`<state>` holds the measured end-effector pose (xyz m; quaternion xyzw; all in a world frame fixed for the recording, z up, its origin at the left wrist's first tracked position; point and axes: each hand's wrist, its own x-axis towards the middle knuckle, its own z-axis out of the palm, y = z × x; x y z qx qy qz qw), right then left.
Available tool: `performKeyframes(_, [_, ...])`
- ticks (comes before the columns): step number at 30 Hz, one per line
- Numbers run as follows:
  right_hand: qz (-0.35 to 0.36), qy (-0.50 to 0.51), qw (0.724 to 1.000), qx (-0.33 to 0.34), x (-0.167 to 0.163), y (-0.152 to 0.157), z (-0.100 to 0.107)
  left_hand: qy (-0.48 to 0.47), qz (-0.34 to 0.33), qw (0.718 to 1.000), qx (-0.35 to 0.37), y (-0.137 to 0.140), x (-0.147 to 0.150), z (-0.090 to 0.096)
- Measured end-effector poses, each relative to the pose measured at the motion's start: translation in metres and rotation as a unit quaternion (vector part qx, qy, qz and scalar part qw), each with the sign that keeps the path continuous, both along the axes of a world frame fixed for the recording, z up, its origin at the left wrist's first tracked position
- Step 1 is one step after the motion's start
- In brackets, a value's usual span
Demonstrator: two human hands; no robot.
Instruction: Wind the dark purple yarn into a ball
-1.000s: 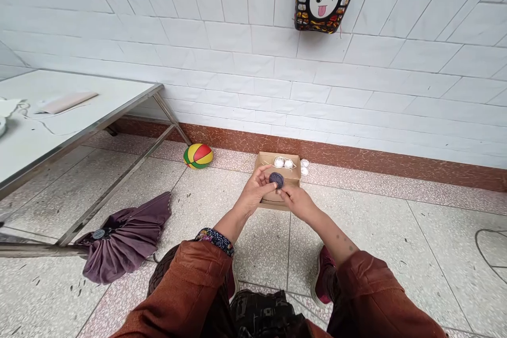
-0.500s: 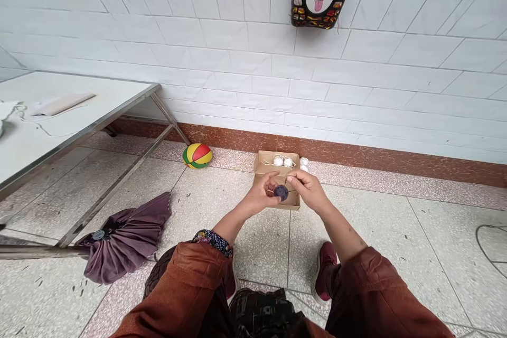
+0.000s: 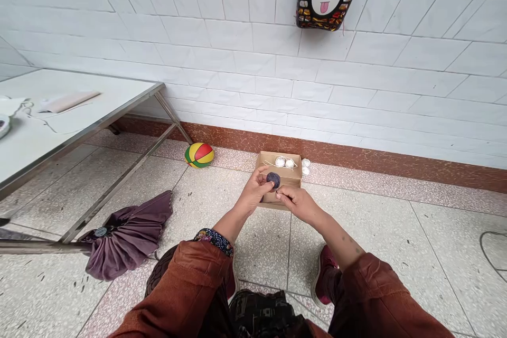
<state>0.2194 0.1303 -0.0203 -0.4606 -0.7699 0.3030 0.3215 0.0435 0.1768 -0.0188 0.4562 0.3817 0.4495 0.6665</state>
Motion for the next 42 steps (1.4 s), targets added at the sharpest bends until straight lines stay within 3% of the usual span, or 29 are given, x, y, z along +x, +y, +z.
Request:
performKeyframes(3, [0.014,0.041,0.999,-0.002,0.003,-0.004,0.015,0.081,0.011,0.997,0.016,0.000,0.000,-0.002])
performKeyframes(8, [-0.055,0.114,0.992,0.019,0.012,0.004,0.027,0.129,-0.052,0.988,0.066,-0.007,0.003,-0.004])
performKeyframes(14, [-0.153,0.104,0.982,0.022,0.013,0.023,0.005,0.011,-0.195,0.979,0.064,-0.015,0.000,0.006])
performKeyframes(17, [-0.141,0.066,0.988,-0.005,0.008,0.024,-0.009,-0.054,-0.149,0.987,0.032,-0.013,-0.002,0.011])
performKeyframes(21, [-0.091,-0.001,0.996,-0.003,-0.003,0.016,-0.016,-0.073,-0.050,0.996,-0.007,-0.007,-0.001,0.007])
performKeyframes(25, [-0.008,-0.005,1.000,-0.004,-0.011,0.004,-0.007,-0.031,0.020,0.999,-0.024,-0.001,0.000,-0.002])
performKeyframes(29, [0.050,0.052,0.997,-0.029,-0.008,-0.004,0.012,0.048,0.039,0.998,0.005,0.001,0.002,-0.006])
performKeyframes(35, [-0.083,0.178,0.980,-0.018,0.012,0.004,0.026,0.068,-0.076,0.994,0.042,-0.007,0.007,-0.005])
performKeyframes(39, [-0.142,0.160,0.977,-0.014,0.017,0.014,0.014,0.021,-0.201,0.977,0.064,-0.014,0.008,-0.001])
performKeyframes(42, [-0.156,0.119,0.980,-0.031,0.014,0.018,0.002,-0.047,-0.203,0.976,0.061,-0.014,0.007,0.003])
